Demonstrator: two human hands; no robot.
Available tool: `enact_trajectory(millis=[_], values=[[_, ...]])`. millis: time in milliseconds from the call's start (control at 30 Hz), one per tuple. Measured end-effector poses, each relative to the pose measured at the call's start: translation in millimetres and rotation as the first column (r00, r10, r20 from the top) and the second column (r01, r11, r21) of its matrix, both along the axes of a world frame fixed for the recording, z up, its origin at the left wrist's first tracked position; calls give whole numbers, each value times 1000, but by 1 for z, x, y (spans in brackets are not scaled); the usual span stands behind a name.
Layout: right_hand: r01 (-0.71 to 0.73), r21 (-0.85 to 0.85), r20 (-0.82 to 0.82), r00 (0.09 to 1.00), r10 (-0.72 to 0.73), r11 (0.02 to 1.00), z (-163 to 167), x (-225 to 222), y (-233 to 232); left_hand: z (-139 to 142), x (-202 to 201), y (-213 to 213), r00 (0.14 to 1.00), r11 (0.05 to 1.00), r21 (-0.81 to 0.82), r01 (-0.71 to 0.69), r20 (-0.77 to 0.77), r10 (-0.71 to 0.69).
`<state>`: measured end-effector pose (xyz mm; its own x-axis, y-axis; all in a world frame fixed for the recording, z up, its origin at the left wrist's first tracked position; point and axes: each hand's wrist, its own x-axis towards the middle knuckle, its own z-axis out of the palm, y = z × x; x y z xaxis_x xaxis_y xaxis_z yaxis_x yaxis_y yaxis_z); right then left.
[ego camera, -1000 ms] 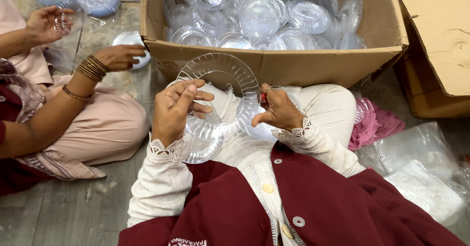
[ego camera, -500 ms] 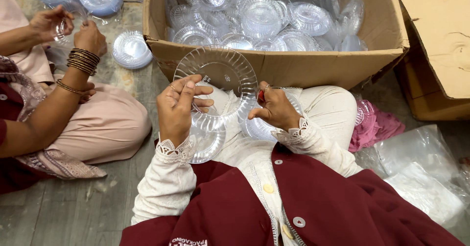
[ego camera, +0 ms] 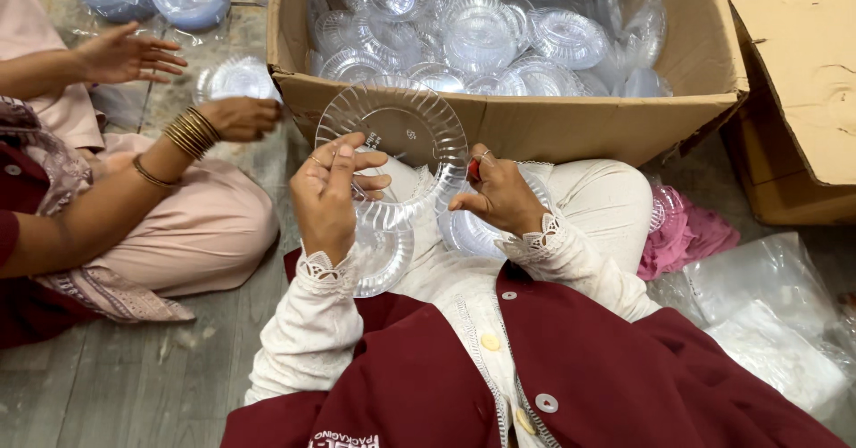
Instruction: The person sits on the floor and uses a red utility knife to trim the edges of clear plastic plates. They hold each plate with one hand and carefully cut along the rim with the other, then place the trimmed plate into a pile.
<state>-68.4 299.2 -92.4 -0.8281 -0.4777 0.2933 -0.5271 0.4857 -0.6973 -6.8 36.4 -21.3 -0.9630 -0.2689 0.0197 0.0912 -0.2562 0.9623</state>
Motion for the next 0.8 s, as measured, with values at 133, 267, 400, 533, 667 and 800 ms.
enact_trajectory(millis=[133,267,400,533,667,800], values=[[-2,13,-15,1000,3,1000,0,-4,0,-2,-1,3,999,999,22,-26,-31,26],[-58,-26,-89,995,55,998,2,-5,-2,-3,-1,3,998,999,-2,-39,-41,39],[1,-21,-31,1000,-1,1000,0,-2,-11,-5,-3,5,996,997,10,-78,-46,78],[22,5,-45,999,-22,1000,0,2,-18,-9,-4,7,994,995,11,-96,-56,97],[83,5,-62,995,-82,997,4,3,-22,-17,-7,12,989,993,49,-107,-94,111],[80,5,-28,996,-80,997,7,3,-30,-27,-13,16,980,981,92,-170,-90,178]])
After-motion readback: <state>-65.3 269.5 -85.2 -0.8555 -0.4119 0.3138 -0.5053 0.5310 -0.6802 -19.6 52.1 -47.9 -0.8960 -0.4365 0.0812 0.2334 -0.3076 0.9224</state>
